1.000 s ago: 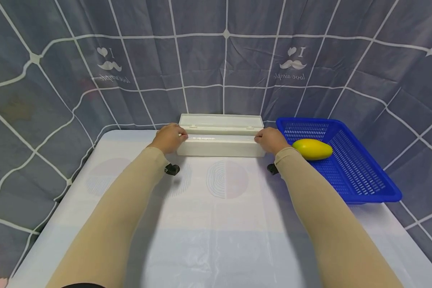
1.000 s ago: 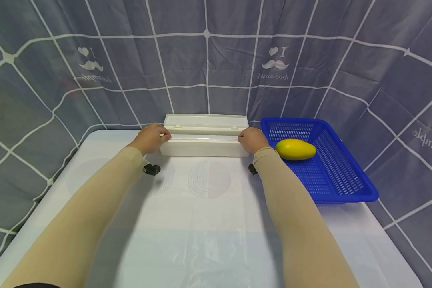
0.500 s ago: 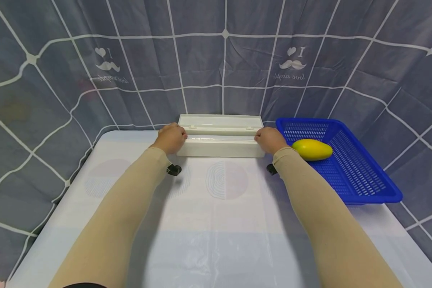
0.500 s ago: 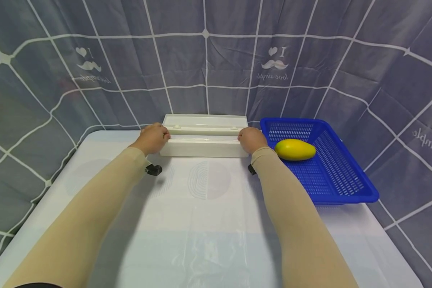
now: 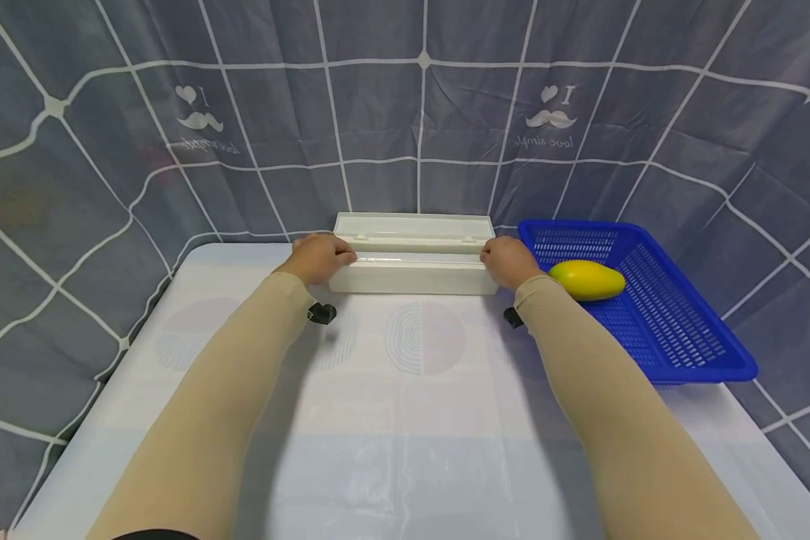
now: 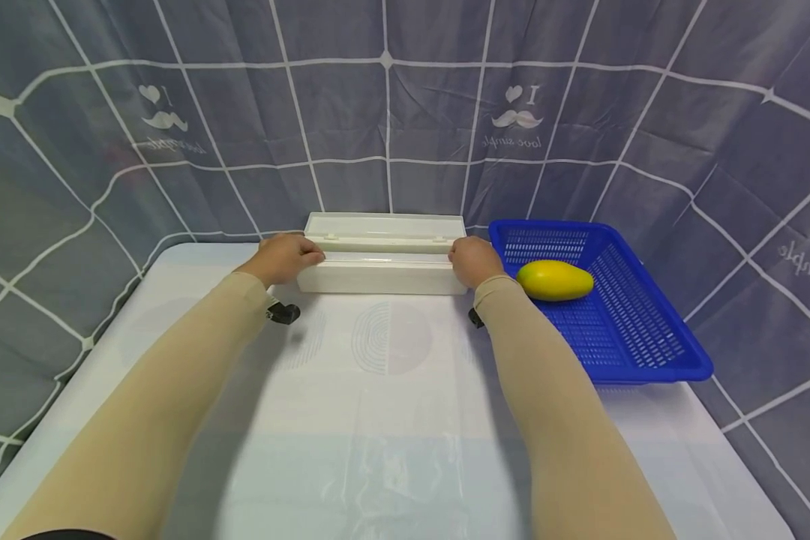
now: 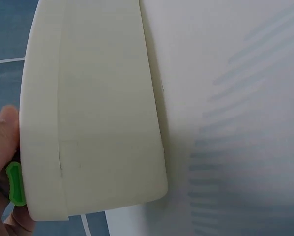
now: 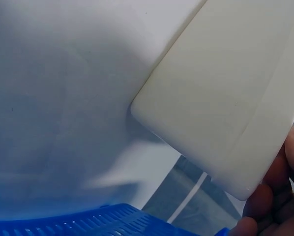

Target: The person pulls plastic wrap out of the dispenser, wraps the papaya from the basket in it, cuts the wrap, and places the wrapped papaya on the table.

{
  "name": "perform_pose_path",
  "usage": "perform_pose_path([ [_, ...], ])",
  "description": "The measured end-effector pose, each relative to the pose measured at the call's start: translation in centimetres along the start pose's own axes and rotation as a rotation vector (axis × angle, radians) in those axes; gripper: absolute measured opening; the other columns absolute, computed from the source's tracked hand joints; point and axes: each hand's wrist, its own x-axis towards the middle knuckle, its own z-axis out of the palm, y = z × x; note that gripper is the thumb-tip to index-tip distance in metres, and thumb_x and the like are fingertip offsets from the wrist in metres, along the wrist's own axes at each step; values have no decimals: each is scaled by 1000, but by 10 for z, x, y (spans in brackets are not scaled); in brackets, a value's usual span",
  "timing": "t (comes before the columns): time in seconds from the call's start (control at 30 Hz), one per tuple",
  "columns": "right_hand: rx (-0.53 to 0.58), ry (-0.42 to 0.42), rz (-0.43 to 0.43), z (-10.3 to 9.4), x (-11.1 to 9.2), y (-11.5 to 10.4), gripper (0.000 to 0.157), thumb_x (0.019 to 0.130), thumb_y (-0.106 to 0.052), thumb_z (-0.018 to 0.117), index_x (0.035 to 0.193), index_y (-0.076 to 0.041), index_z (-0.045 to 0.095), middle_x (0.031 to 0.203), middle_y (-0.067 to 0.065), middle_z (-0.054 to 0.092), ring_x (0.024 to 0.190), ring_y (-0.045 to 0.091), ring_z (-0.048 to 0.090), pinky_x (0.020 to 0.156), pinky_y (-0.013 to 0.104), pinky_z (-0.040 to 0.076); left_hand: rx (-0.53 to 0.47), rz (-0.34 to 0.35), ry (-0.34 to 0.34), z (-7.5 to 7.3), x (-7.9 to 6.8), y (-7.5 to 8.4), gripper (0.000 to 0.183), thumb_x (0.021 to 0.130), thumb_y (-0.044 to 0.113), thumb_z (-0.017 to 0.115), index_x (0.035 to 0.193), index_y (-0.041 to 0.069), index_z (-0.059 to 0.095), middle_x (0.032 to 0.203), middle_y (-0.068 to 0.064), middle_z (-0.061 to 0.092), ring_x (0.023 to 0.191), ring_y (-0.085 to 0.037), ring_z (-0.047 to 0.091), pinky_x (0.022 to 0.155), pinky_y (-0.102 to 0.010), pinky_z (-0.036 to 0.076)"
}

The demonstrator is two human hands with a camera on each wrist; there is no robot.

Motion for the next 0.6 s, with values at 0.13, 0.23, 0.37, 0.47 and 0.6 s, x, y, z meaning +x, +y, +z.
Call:
perform_pose_path([
  [0.13, 2, -4, -2, 0, 1, 1, 35, 112, -18, 45, 127, 4, 68, 127, 24, 71, 120, 40, 65, 112, 53, 49, -2, -17, 8, 0, 1, 0, 27, 107, 35, 61, 120, 19, 79, 115, -4, 77, 118, -27, 63, 108, -54, 30],
  [0.23, 12, -4, 4, 0, 0, 2, 35, 112, -17, 44, 125, 4, 67, 125, 24, 71, 118, 39, 65, 111, 53, 49, 11, -11, 14, 1, 3, 0, 27, 108, 34, 60, 119, 17, 78, 110, -5, 77, 116, -28, 63, 106, -55, 31],
  [0.37, 19, -8, 13, 0, 0, 2, 34, 112, -16, 42, 125, 5, 66, 123, 24, 71, 116, 39, 65, 109, 53, 50, 30, 12, 33, 5, 5, 0, 25, 108, 31, 59, 116, 16, 77, 100, -5, 75, 117, -31, 64, 106, -57, 32],
  [0.47, 24, -13, 18, -1, 0, 2, 35, 113, -16, 42, 126, 6, 65, 125, 25, 70, 118, 39, 64, 110, 53, 50, 42, 23, 54, 7, 6, 1, 24, 109, 30, 57, 112, 15, 76, 93, -5, 73, 115, -31, 64, 106, -55, 32],
  [0.6, 49, -17, 30, -1, 1, 2, 34, 112, -15, 41, 127, 7, 63, 127, 26, 68, 119, 39, 64, 110, 52, 51, 45, 22, 76, 8, 5, 3, 25, 110, 28, 55, 108, 14, 75, 93, -5, 73, 115, -31, 63, 106, -53, 31],
])
